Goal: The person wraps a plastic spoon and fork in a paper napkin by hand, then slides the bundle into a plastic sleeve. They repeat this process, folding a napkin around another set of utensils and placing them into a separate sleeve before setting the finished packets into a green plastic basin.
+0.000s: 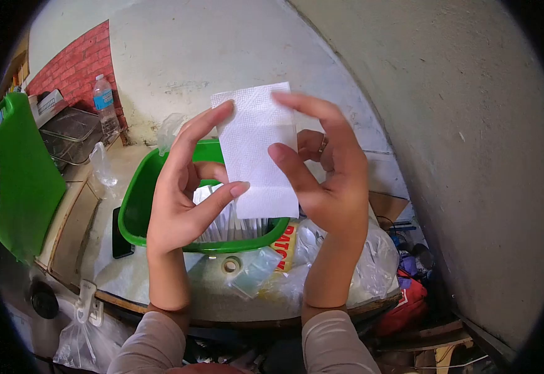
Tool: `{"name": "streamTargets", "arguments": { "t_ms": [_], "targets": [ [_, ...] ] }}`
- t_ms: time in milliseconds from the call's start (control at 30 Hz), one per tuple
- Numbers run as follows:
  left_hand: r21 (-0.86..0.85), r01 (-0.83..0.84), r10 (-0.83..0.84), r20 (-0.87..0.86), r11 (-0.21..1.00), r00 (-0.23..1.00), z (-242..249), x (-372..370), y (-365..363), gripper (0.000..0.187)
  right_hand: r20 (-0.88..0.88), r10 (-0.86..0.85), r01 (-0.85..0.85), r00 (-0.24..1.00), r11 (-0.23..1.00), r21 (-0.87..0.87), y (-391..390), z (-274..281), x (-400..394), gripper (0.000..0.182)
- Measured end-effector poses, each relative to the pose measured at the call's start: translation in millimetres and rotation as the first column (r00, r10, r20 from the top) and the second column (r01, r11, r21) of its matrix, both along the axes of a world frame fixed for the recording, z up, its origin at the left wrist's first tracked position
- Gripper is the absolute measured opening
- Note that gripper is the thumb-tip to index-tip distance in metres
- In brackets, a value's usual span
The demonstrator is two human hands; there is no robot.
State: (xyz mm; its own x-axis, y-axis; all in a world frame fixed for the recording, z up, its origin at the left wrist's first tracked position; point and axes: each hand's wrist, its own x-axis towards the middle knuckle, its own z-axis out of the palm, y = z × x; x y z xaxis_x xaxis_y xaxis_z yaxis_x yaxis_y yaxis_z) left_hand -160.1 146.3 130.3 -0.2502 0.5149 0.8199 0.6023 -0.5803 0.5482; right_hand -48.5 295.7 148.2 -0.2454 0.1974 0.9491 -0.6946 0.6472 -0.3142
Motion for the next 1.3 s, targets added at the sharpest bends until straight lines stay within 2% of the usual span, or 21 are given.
{"name": "streamTargets", "arguments": {
  "t_ms": [67, 100, 167, 267, 300, 367, 400, 467, 700, 767, 800, 867, 1000, 1100, 1167, 1200, 1267, 1300],
  "targets": [
    [-0.006, 0.007, -0.007, 0.003, 1.0, 1.0, -0.2, 0.1, -0.1, 0.074, 0.176, -0.035, 0.013, 0.984, 0.992, 0.124, 9.8, 2.0, 8.9, 0.04],
    [-0.011, 0.01, -0.01, 0.003, 1.0, 1.0, 0.0, 0.3, 0.0, 0.074, 0.175, -0.035, 0.014, 0.984, 0.992, 0.124, 11.2, 1.2, 8.8, 0.04],
    [-0.017, 0.013, -0.013, 0.005, 1.0, 1.0, -0.4, 0.4, 0.8, 0.074, 0.216, -0.068, 0.045, 0.974, 0.993, 0.106, 14.0, -2.0, 8.2, 0.028],
    [0.007, -0.011, 0.011, -0.04, 1.0, 0.999, -0.9, -0.7, 2.2, 0.074, 0.28, -0.088, 0.065, 0.956, 0.994, 0.09, 13.3, 0.5, 14.8, 0.026],
    [-0.005, -0.006, 0.005, -0.038, 1.0, 0.999, -0.5, -1.1, 1.3, 0.074, 0.281, -0.088, 0.065, 0.956, 0.994, 0.09, 10.1, 2.0, 17.5, 0.026],
    [-0.016, 0.001, -0.001, -0.036, 1.0, 0.999, -0.7, -2.2, -0.2, 0.074, 0.371, 0.006, 0.02, 0.928, 0.998, -0.065, 4.0, 4.2, 22.6, 0.03],
    [-0.026, 0.019, -0.019, -0.021, 0.999, 1.0, -0.9, -2.8, -0.9, 0.074, 0.371, 0.005, 0.02, 0.928, 0.998, -0.065, 5.0, 4.1, 23.5, 0.03],
    [-0.037, 0.037, -0.037, -0.007, 0.999, 0.999, -0.3, -3.2, -1.8, 0.074, 0.423, 0.017, 0.001, 0.906, 0.999, -0.043, 7.9, 3.6, 25.1, 0.036],
    [-0.038, 0.011, -0.011, -0.006, 0.999, 1.0, 0.3, -4.8, -2.5, 0.073, 0.417, 0.037, -0.037, 0.908, 0.999, -0.009, 6.5, 1.9, 21.0, 0.046],
    [-0.032, 0.005, -0.006, -0.009, 0.999, 1.0, 0.1, -4.4, -2.6, 0.073, 0.354, 0.027, -0.08, 0.935, 0.988, 0.136, 17.4, -2.8, 15.1, 0.043],
    [-0.031, 0.0, 0.0, -0.005, 1.0, 1.0, 0.0, -4.2, -2.8, 0.072, 0.355, 0.026, -0.079, 0.935, 0.988, 0.135, 20.6, -2.2, 17.2, 0.043],
    [-0.029, -0.005, 0.005, -0.001, 1.0, 1.0, -0.2, -4.3, -2.9, 0.072, 0.492, -0.043, -0.09, 0.87, 0.966, 0.243, 26.4, -1.3, 21.6, 0.04],
    [-0.035, -0.006, 0.006, -0.013, 0.999, 1.0, -0.3, -5.5, -2.3, 0.072, 0.521, -0.017, -0.103, 0.853, 0.974, 0.2, 22.3, 3.0, 26.4, 0.038],
    [-0.046, -0.009, 0.009, -0.015, 0.999, 1.0, -1.8, -7.1, -2.4, 0.072, 0.624, -0.01, -0.095, 0.781, 0.986, 0.134, 15.4, 6.5, 34.0, 0.041],
    [-0.064, -0.01, 0.009, -0.008, 0.998, 1.0, -2.0, -7.8, -2.0, 0.072, 0.678, 0.082, -0.116, 0.73, 0.993, 0.005, 14.3, 4.5, 34.1, 0.046],
    [-0.059, -0.024, 0.023, -0.026, 0.998, 0.999, -1.8, -7.4, -1.0, 0.072, 0.678, 0.082, -0.116, 0.73, 0.993, 0.004, 15.3, 5.0, 34.7, 0.046],
    [-0.053, -0.038, 0.035, -0.044, 0.998, 0.998, -1.8, -7.4, -0.8, 0.072, 0.642, 0.006, -0.149, 0.767, 0.974, 0.169, 18.7, 7.4, 35.7, 0.049],
    [-0.059, -0.032, 0.031, -0.02, 0.998, 0.999, -1.8, -7.6, -1.9, 0.071, 0.642, 0.006, -0.149, 0.766, 0.975, 0.168, 19.4, 7.7, 34.9, 0.049]
  ]
}}
